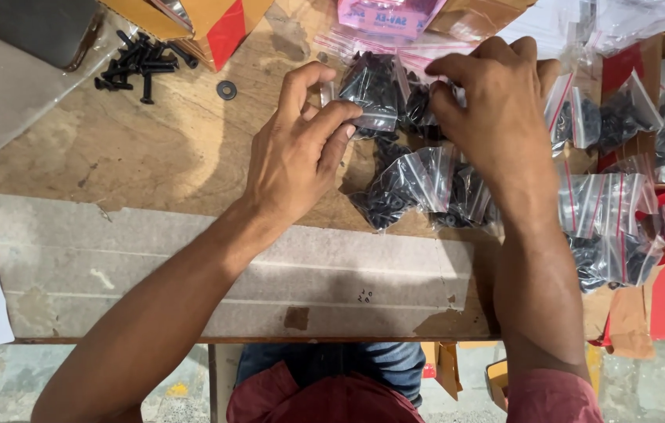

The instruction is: The person organizes furniture hardware by sorting small packets of screws on a workbench, handling individual screws, and placing items into a wooden drawer while referring to an instruction manual.

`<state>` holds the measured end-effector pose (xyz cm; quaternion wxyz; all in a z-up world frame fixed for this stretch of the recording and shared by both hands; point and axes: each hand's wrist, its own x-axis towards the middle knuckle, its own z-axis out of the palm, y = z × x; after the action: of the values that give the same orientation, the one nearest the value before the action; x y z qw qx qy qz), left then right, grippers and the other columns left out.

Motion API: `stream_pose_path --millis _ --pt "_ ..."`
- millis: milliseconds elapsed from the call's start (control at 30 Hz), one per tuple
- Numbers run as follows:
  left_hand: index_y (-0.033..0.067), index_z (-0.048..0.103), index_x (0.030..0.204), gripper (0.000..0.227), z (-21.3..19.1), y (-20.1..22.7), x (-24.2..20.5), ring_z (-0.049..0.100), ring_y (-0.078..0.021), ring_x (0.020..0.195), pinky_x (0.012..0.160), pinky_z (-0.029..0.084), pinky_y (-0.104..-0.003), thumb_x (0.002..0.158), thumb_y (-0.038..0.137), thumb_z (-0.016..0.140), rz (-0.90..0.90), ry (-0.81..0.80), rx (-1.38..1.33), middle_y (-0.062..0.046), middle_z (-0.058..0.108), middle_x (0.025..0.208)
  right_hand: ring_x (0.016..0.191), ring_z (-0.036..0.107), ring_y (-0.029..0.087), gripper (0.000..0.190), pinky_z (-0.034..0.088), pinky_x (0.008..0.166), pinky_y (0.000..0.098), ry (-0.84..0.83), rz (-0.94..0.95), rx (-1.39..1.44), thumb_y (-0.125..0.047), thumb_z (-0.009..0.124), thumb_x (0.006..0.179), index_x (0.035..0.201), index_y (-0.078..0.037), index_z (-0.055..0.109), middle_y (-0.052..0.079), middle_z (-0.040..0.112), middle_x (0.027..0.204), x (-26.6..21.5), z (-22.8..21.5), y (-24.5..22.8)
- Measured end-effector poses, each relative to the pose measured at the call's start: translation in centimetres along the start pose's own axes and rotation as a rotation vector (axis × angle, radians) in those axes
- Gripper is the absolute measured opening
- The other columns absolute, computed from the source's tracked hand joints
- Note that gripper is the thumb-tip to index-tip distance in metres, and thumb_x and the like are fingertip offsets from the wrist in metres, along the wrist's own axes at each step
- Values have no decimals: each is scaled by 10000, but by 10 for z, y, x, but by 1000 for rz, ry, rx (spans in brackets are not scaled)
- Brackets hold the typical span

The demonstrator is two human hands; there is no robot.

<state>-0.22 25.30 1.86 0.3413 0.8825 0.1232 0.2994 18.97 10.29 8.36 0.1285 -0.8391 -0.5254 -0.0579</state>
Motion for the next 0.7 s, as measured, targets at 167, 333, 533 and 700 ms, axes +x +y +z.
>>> stream_pose_path --millis 167,333,533,700 --pt "97 720 1112 132 0 0 0 738 -153 944 755 660 -269 996 84 782 -6 -9 10 -90 435 1417 1009 574 343 140 341 968 630 -33 -28 63 -39 758 932 1059 -60 813 118 743 946 1 -14 2" --pt "91 725 1114 134 4 -2 -3 739 -160 935 732 662 -266 993 85 781 -4 0 -2 -90 433 1409 1043 606 320 242 405 956 529 -59 -32 147 14 659 990 1181 -66 784 89 764 1012 -4 -11 13" --pt "93 738 1182 235 8 4 -4 589 -193 1087 811 645 -258 965 106 826 3 9 48 -106 451 1373 1056 615 313 494 396 961 461 -101 -82 262 101 565 950 1421 -21 651 69 775 1052 0 -24 8" --pt "123 732 1324 429 21 26 5 454 -248 1371 1177 441 -432 924 -32 738 289 -52 178 -49 551 1506 1072 651 290 567 375 882 453 -115 -103 281 103 567 898 1448 -21 632 75 781 1072 -1 -29 9"
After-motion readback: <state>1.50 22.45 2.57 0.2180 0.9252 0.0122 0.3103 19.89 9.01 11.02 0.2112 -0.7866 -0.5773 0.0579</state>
